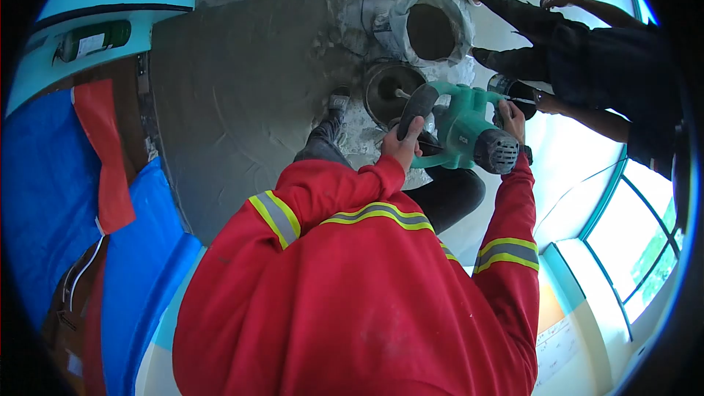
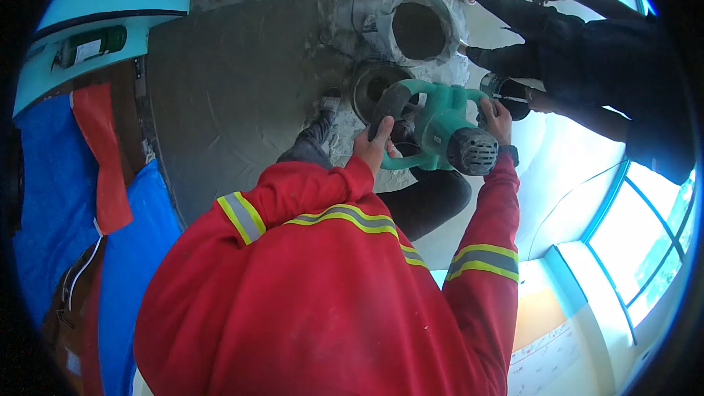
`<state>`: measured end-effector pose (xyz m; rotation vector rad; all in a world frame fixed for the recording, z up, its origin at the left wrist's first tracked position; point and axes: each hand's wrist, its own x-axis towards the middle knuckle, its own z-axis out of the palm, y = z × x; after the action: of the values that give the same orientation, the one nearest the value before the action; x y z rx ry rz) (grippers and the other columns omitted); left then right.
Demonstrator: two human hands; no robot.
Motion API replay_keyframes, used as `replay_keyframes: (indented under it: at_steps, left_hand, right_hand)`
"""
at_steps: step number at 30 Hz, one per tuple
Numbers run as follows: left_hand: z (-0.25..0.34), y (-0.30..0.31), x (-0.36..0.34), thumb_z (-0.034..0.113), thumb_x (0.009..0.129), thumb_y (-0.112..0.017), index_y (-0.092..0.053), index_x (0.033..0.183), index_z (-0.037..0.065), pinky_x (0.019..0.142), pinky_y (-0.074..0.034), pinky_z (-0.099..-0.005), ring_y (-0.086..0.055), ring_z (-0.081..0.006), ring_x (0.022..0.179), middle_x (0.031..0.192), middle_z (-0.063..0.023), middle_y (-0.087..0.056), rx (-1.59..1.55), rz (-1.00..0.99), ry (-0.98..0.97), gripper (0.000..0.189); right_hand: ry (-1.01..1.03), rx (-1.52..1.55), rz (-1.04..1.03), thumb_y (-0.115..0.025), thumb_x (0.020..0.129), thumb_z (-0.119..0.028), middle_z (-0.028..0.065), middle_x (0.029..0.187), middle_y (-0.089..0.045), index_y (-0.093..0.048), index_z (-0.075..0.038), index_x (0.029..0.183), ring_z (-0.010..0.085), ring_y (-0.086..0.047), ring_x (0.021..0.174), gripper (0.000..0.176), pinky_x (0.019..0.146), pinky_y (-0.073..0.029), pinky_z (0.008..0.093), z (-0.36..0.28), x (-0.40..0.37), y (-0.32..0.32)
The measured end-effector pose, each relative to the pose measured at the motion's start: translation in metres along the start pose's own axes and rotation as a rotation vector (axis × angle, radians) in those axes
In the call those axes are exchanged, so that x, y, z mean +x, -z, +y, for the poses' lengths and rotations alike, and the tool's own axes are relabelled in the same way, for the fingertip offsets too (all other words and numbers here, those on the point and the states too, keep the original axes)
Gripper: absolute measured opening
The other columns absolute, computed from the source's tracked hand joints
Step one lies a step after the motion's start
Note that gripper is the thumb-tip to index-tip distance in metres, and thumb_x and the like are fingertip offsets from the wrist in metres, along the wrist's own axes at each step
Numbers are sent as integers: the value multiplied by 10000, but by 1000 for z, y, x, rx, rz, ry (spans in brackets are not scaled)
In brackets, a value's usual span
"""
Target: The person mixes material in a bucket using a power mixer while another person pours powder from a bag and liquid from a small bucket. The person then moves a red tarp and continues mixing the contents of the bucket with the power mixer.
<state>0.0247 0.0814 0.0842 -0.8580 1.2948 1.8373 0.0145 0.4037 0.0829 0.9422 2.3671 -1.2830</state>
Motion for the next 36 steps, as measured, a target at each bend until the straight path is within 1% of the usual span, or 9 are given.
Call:
replay_keyframes:
  at_steps: [13, 14, 17, 18, 22, 25, 28, 34, 36]
  left_hand:
    - [-1, -1, 1, 609, 824, -659, -574, 784, 54, 495, -435, -293, -531, -128, 489, 569, -5, -514, -64, 5, -6, 564]
    - [-1, 1, 0, 605, 823, -663, -574, 787, 54, 493, -437, -294, -529, -129, 486, 569, -4, -514, -72, 6, 5, 559]
    - [-3, 1, 3, 585, 823, -677, -577, 795, 55, 491, -438, -291, -523, -128, 480, 570, 0, -510, -86, 24, 23, 541]
    - [-3, 1, 2, 576, 822, -683, -582, 804, 53, 493, -444, -283, -524, -123, 482, 571, 2, -510, -90, 20, 27, 533]
    - [-5, 2, -5, 574, 829, -678, -581, 804, 61, 496, -446, -276, -522, -117, 483, 573, 5, -510, -97, 26, -14, 522]
    - [-7, 2, -2, 574, 829, -677, -582, 802, 67, 497, -446, -275, -520, -113, 483, 575, 6, -511, -94, 14, -17, 517]
    - [-5, 3, -3, 581, 826, -676, -583, 801, 68, 498, -441, -274, -516, -111, 484, 573, 8, -511, -85, 24, -9, 522]
    - [-5, 6, 2, 598, 821, -671, -583, 788, 54, 501, -438, -279, -518, -115, 484, 561, 6, -509, -27, 31, 0, 552]
    - [-8, 6, -5, 597, 821, -671, -584, 786, 50, 503, -441, -280, -521, -118, 484, 559, 4, -510, 14, 30, 14, 555]
  right_hand:
    - [8, -46, -14, -641, 876, -488, 28, 755, -621, -674, 5, 995, 104, -568, 671, 508, 592, -446, 272, -7, 9, -2]
    - [86, -119, 9, -634, 878, -493, 55, 762, -634, -670, 13, 1000, 120, -583, 686, 522, 608, -455, 284, 1, 15, -3]
    - [13, -60, -26, -619, 890, -489, 84, 774, -647, -665, 16, 1007, 138, -591, 697, 520, 631, -465, 297, -8, 14, -4]
    - [96, -208, 15, -616, 892, -495, 87, 767, -644, -664, 15, 1009, 141, -593, 698, 525, 633, -468, 302, -3, 15, -3]
    - [22, -61, 2, -620, 893, -470, 68, 734, -623, -670, 7, 988, 123, -577, 662, 489, 603, -452, 294, -9, 7, -8]
    - [120, -150, 55, -619, 898, -463, 60, 704, -609, -667, 8, 953, 125, -568, 623, 477, 580, -445, 289, -23, -1, -10]
    - [62, -127, 18, -617, 900, -466, 47, 681, -594, -660, 11, 914, 126, -554, 596, 479, 564, -439, 285, -21, 3, -10]
    - [160, -134, 41, -599, 907, -484, 31, 667, -575, -651, 16, 909, 120, -538, 598, 503, 559, -433, 293, -13, -1, -12]
    - [84, -96, 22, -593, 909, -488, 29, 673, -575, -650, 11, 912, 120, -530, 596, 503, 557, -427, 291, -13, -14, -10]
